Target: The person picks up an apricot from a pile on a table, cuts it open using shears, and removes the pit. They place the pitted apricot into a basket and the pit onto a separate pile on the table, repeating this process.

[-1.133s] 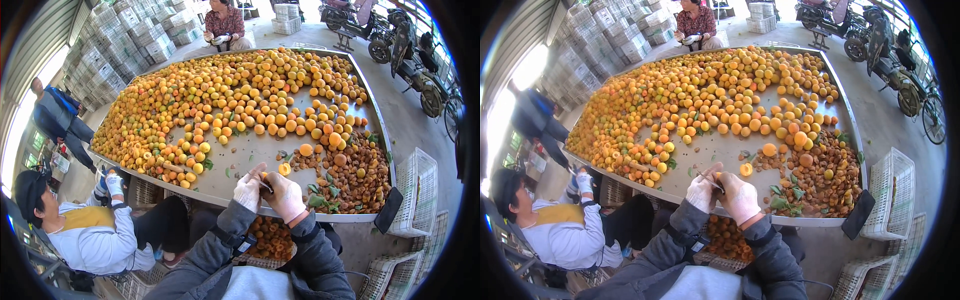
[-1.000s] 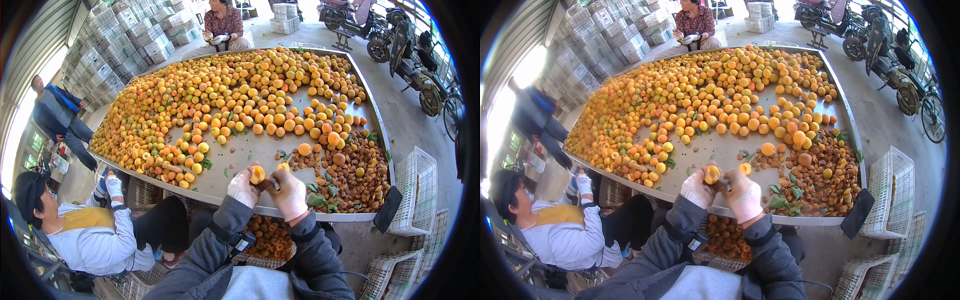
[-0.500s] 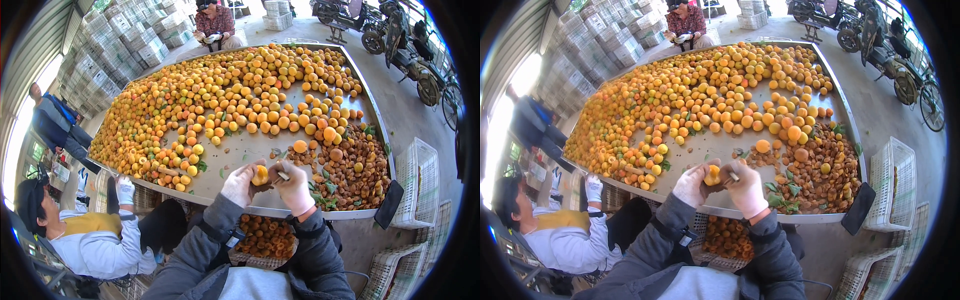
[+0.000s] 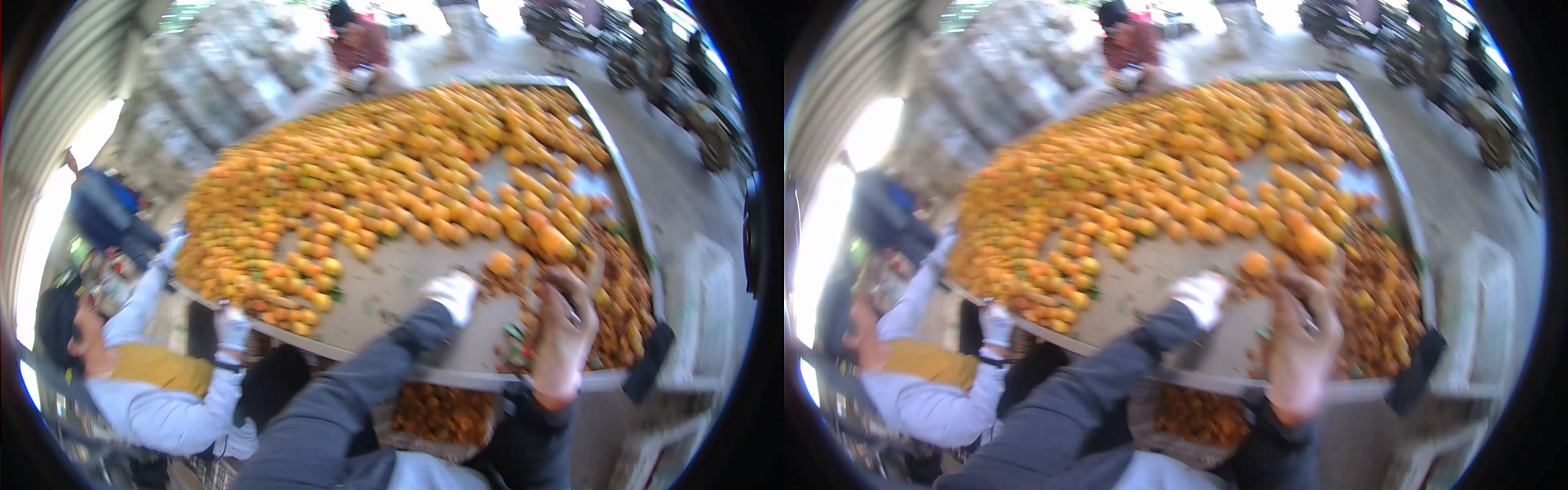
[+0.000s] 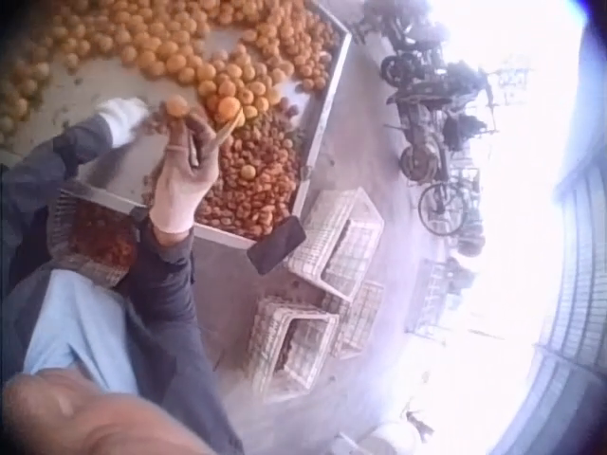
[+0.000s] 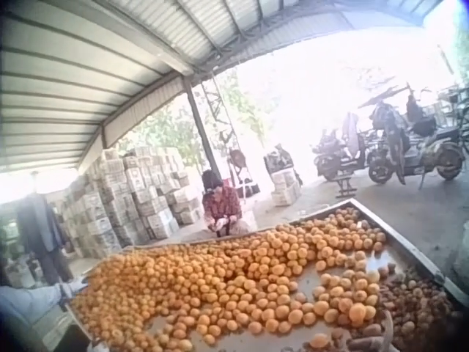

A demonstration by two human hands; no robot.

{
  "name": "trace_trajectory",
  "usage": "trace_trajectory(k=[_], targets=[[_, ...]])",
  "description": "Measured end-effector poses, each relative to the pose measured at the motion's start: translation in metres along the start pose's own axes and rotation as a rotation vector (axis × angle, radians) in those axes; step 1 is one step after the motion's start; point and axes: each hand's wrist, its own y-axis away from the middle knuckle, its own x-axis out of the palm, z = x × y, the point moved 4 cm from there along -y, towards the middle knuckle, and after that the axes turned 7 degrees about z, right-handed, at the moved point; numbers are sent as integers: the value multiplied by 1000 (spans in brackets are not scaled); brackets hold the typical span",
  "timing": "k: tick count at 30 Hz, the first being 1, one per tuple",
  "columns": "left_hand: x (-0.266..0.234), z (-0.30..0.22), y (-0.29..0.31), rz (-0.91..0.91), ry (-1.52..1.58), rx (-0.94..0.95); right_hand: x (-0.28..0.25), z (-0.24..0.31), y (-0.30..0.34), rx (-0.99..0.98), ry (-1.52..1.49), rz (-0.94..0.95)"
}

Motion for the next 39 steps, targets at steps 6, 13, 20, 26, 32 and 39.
trace_trajectory(k=[6,13,20,26,32,39], targets=[[22,-14,-17,64,198,-217,-30,-35,-1,93,-145,58],[-5,27,64,-13,1317,9,-15,-55,-10,-3,-94,16],[-30,23,131,12,1596,156,2,-50,-9,59,-147,89],[-63,-14,188,292,1034,183,5,-50,-7,19,-116,26],[-65,-7,185,223,1034,187,8,-46,-4,87,-122,69],[-68,-1,177,153,1005,195,9,-44,-2,71,-149,69]])
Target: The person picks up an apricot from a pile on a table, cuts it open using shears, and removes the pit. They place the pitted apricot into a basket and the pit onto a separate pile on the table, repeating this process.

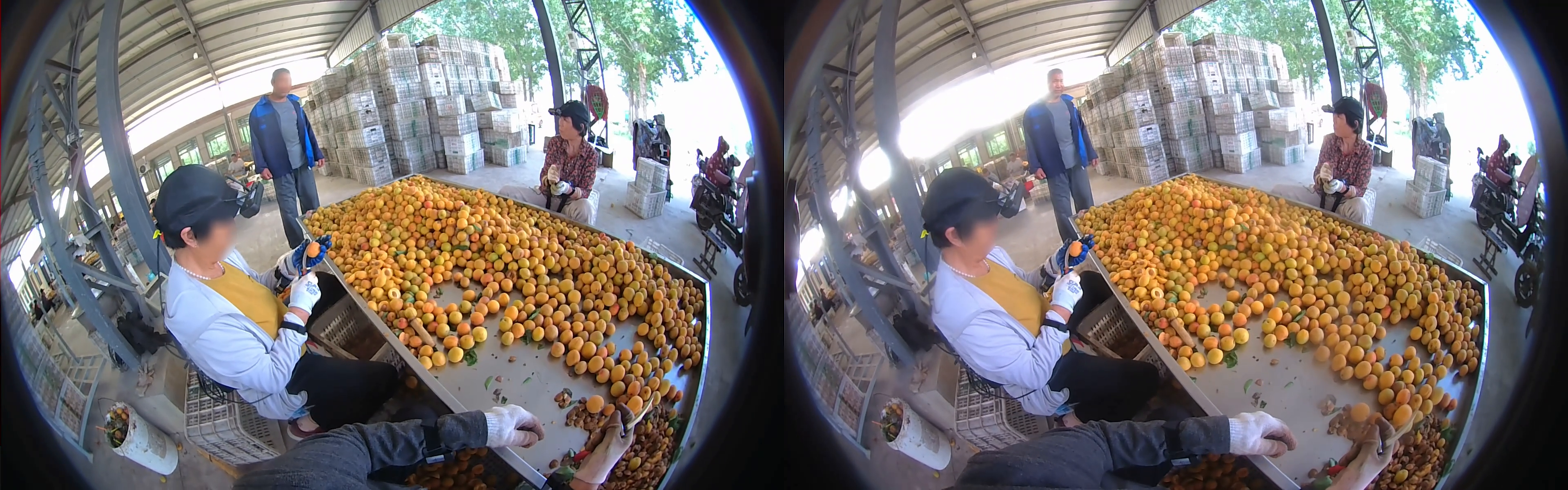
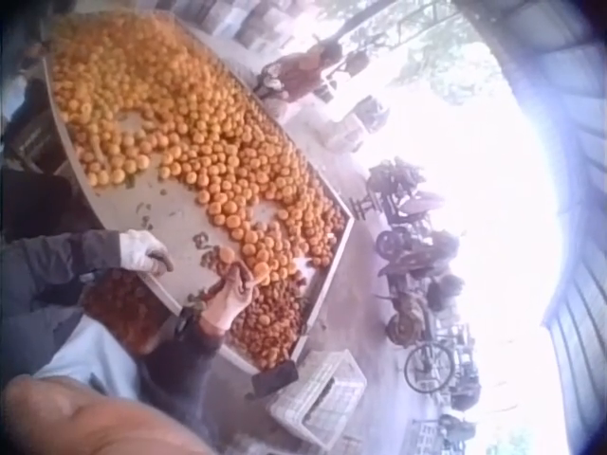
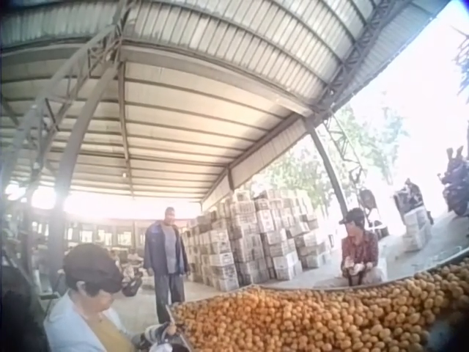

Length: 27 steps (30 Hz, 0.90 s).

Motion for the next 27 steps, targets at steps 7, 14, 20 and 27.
trace_trajectory(k=[7,14,20,27], targets=[[1,3,5,-44,-3,18,1,-2,0,44,27,-13],[0,6,6,-62,-74,24,5,-5,0,5,38,25],[-3,8,12,-120,-116,48,5,-11,-5,-39,58,62],[-16,9,33,-162,-61,-43,22,-2,6,-21,98,245]])
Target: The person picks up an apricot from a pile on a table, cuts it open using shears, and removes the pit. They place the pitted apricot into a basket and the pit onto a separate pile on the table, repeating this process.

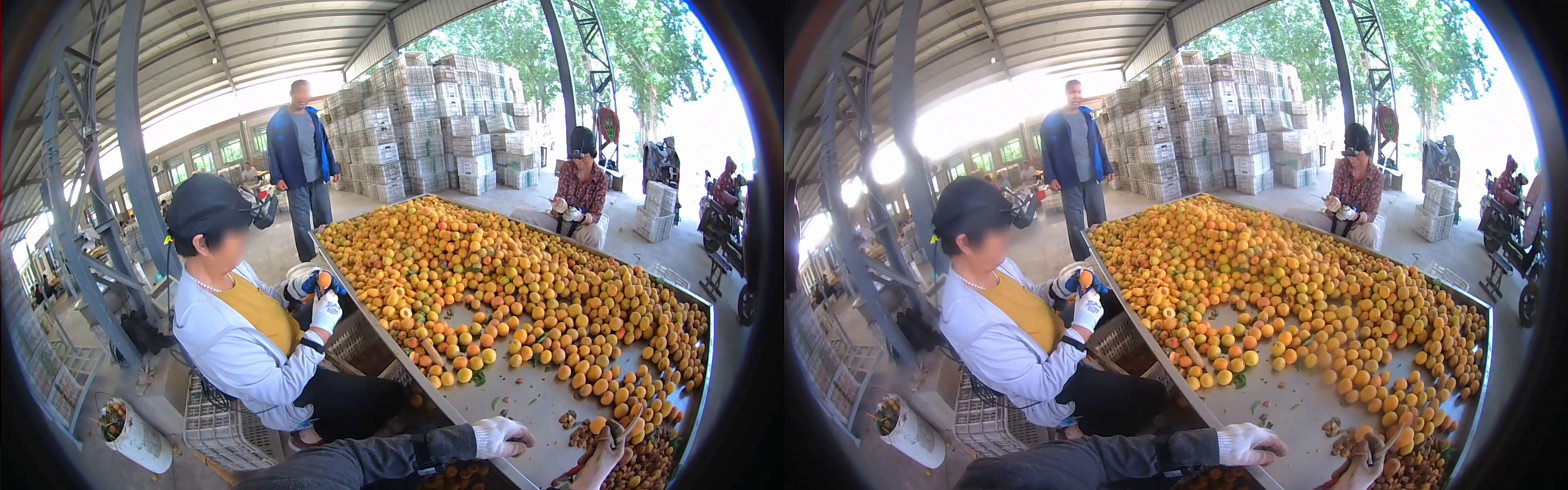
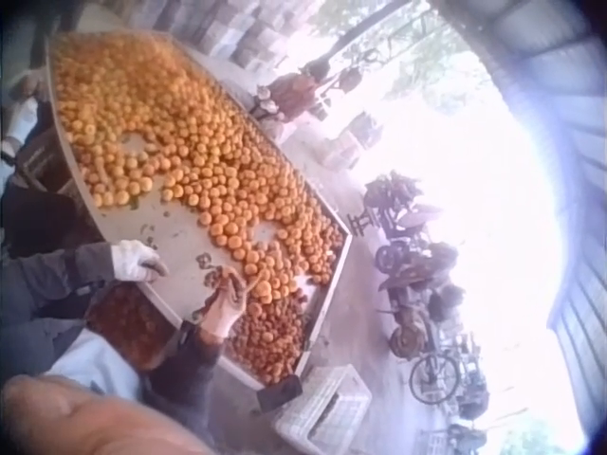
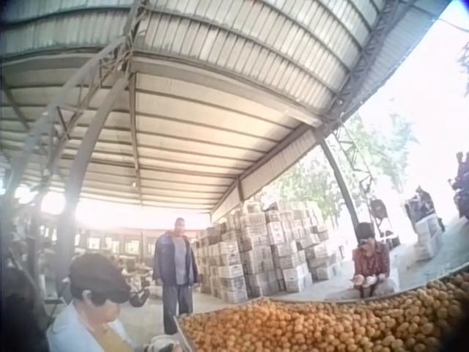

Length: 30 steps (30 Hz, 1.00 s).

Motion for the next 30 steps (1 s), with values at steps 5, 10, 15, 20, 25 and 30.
trace_trajectory(k=[5,10,15,20,25,30], targets=[[-1,5,4,-19,-35,34,3,-24,-11,55,-32,-74],[-5,8,1,-11,18,32,9,-27,-14,16,-37,-56],[-2,15,-5,-6,29,36,28,7,4,6,-84,23],[1,16,-4,-66,-8,137,11,-23,-11,30,23,-22],[1,13,-6,-42,32,103,19,-17,-4,60,-9,-44],[-1,3,-9,-26,19,12,15,-25,-7,39,-19,-35]])
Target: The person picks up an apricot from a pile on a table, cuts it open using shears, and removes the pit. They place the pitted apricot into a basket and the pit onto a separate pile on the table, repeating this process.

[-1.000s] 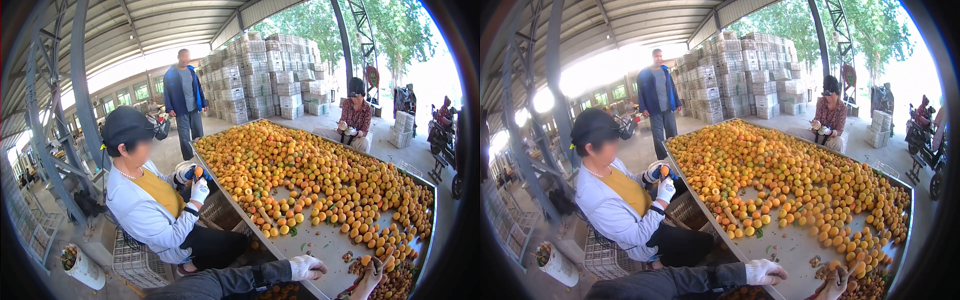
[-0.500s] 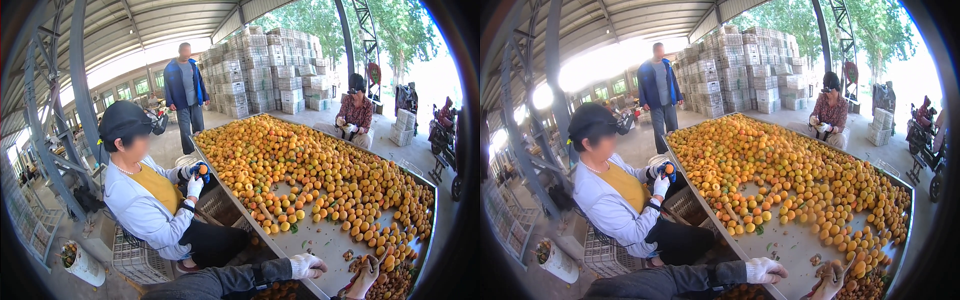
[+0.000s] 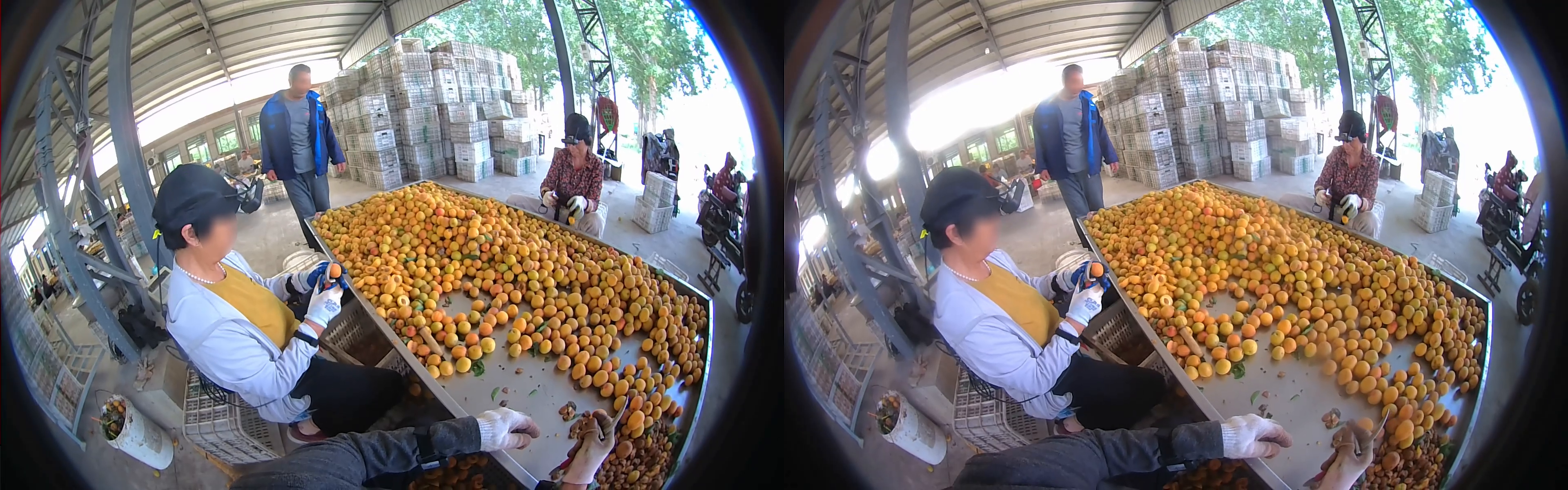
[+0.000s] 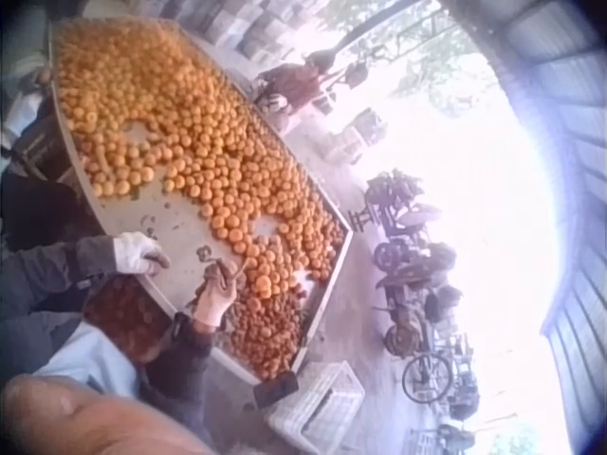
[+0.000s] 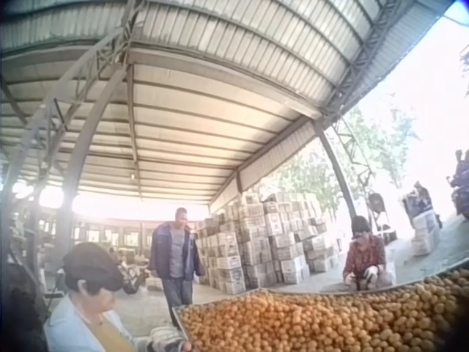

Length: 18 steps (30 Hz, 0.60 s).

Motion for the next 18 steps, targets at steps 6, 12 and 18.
trace_trajectory(k=[6,12,18], targets=[[1,-14,-11,-35,62,76,6,1,3,-38,-64,105],[8,-24,-28,-116,407,220,21,10,20,72,53,146],[13,-34,-40,-82,475,352,37,-2,27,86,83,244]])
